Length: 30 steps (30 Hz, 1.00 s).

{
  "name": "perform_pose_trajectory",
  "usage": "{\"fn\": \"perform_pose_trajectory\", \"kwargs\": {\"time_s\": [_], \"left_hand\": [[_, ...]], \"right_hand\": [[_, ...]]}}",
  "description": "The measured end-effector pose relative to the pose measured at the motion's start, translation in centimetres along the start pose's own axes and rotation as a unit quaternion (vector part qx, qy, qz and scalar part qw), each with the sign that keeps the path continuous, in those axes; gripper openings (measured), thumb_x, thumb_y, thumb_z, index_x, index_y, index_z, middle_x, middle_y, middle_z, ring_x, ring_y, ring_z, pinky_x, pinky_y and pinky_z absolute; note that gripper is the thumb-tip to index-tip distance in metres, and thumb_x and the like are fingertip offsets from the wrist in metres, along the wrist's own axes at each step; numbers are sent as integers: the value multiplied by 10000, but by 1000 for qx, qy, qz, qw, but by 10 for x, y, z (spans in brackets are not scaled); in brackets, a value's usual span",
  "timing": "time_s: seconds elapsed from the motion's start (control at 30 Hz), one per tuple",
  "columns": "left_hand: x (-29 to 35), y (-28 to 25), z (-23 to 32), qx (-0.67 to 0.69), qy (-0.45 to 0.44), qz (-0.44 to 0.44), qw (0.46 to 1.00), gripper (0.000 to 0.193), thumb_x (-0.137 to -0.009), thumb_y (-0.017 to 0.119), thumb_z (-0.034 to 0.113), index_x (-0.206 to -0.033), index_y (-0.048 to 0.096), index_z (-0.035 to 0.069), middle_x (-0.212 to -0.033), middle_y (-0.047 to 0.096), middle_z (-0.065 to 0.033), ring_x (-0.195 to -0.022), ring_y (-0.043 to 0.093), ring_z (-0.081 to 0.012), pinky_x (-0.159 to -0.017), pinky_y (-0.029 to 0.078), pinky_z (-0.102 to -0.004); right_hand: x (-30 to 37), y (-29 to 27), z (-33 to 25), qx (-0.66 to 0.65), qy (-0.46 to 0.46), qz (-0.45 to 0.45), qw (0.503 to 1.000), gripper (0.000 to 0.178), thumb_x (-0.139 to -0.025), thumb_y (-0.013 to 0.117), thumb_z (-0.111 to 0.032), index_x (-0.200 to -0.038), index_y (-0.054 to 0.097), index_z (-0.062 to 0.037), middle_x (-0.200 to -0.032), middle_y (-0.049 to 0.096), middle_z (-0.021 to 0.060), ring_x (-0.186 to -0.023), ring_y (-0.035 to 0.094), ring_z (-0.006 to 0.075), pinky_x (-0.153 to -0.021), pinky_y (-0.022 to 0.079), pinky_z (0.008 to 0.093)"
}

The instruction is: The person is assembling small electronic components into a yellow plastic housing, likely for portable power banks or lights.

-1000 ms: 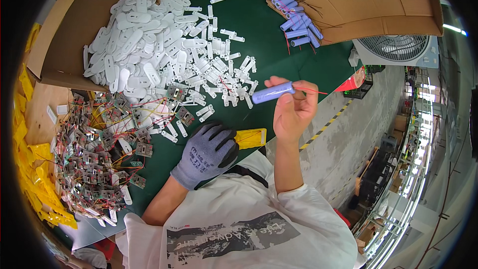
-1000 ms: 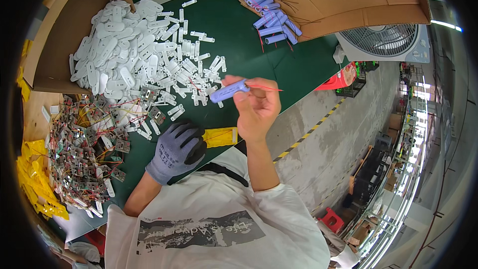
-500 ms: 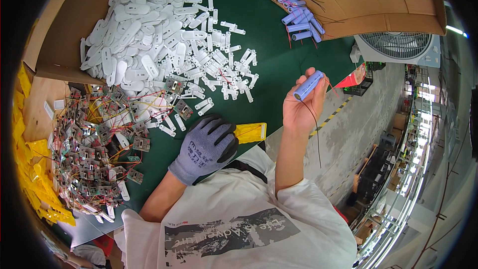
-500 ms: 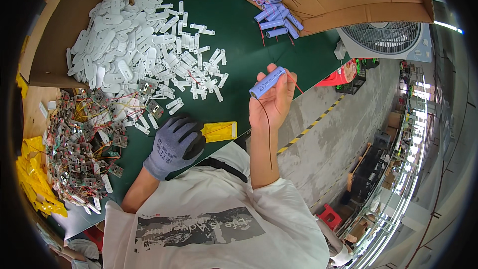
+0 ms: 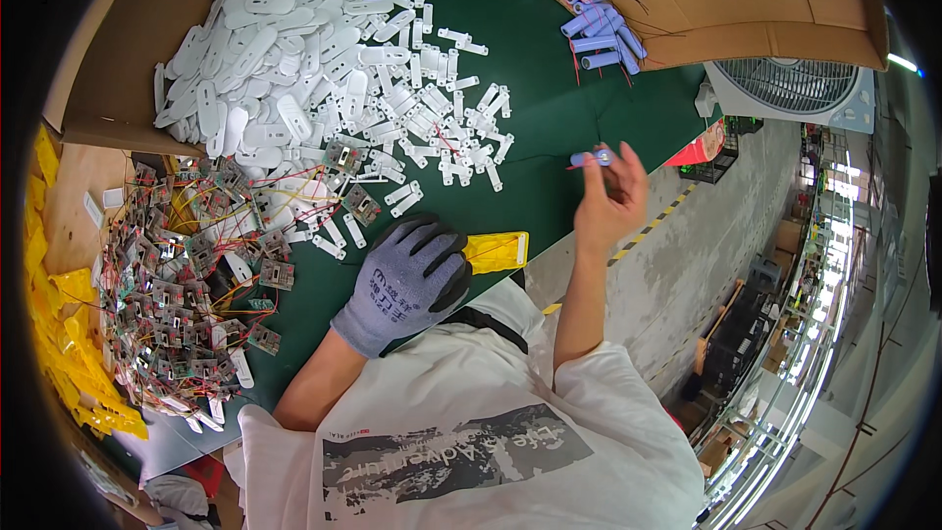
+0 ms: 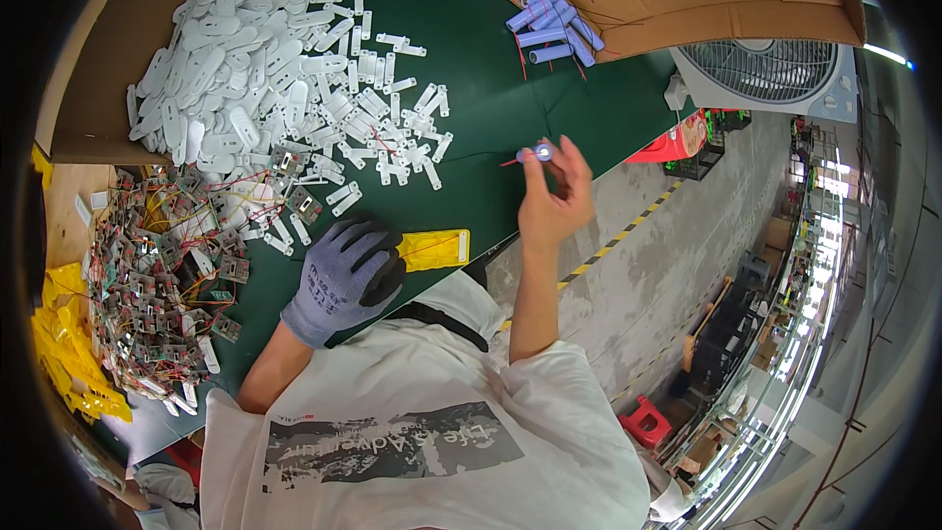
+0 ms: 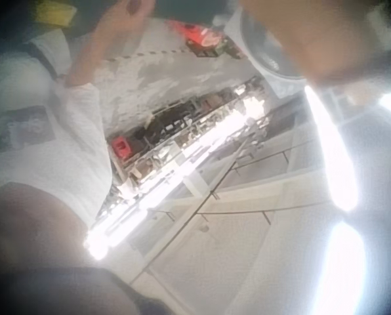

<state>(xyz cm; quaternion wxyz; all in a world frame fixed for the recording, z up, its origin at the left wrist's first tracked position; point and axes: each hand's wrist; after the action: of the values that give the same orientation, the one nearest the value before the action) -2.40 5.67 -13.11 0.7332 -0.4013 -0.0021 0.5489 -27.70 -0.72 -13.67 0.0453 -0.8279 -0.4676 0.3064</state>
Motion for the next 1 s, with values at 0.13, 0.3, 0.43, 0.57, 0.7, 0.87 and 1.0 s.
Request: {"fn": "perform_pose_trajectory", "kwargs": {"time_s": [0.13,0.3,0.43,0.57,0.7,0.87,1.0], "left_hand": [[-1,1,1,3,0,-7,1000,284,-663,748,100,-887,577,63,-1000,625,-83,-903,618,-285,-809,518,-408],[1,0,0,5,-12,-4,1000,318,-648,750,93,-897,553,77,-1014,621,-87,-911,615,-303,-806,514,-434],[1,1,0,6,-9,3,1000,310,-648,746,84,-892,553,77,-1008,622,-89,-922,613,-309,-813,513,-436],[1,-2,0,1,-11,-6,1000,306,-650,745,86,-890,556,76,-1005,622,-93,-915,615,-309,-818,513,-436],[1,-2,0,4,-13,2,1000,305,-650,746,90,-889,557,74,-1005,622,-95,-913,616,-308,-818,513,-434],[1,1,1,12,-15,8,1000,310,-651,750,93,-892,557,74,-1004,623,-93,-915,615,-306,-820,513,-434],[0,2,1,5,-14,6,1000,324,-649,754,98,-904,556,72,-1003,623,-90,-911,615,-302,-818,512,-435]], "right_hand": [[5,-11,20,7,-41,-8,999,400,-762,740,58,-1130,586,29,-927,658,110,-833,666,158,-767,525,249],[-3,-14,13,-38,39,-19,998,293,-748,776,8,-963,579,-18,-810,610,32,-726,609,85,-677,486,211],[-8,-18,14,-38,75,-46,995,283,-747,791,-32,-903,555,-46,-769,586,-10,-658,533,36,-609,421,180],[-8,-12,11,-23,98,-111,989,279,-776,775,-81,-960,569,-46,-733,537,-48,-601,432,12,-561,358,169],[-16,-18,0,31,109,-170,979,279,-781,769,-100,-1012,624,-41,-741,564,-50,-607,429,7,-545,356,174],[-17,-22,3,51,119,-167,977,198,-755,791,-94,-847,631,-23,-712,554,-47,-602,422,14,-537,342,178],[-18,-14,-4,131,94,-124,979,257,-700,824,-84,-766,585,-18,-660,511,-44,-594,433,34,-549,357,188]]}}
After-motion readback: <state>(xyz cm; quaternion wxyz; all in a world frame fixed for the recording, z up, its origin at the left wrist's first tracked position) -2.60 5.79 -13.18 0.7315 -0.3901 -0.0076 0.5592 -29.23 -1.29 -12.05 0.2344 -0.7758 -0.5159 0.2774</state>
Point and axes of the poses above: each hand's wrist, its own x-axis away from the middle knuckle, its own y-axis out of the palm, z = x × y
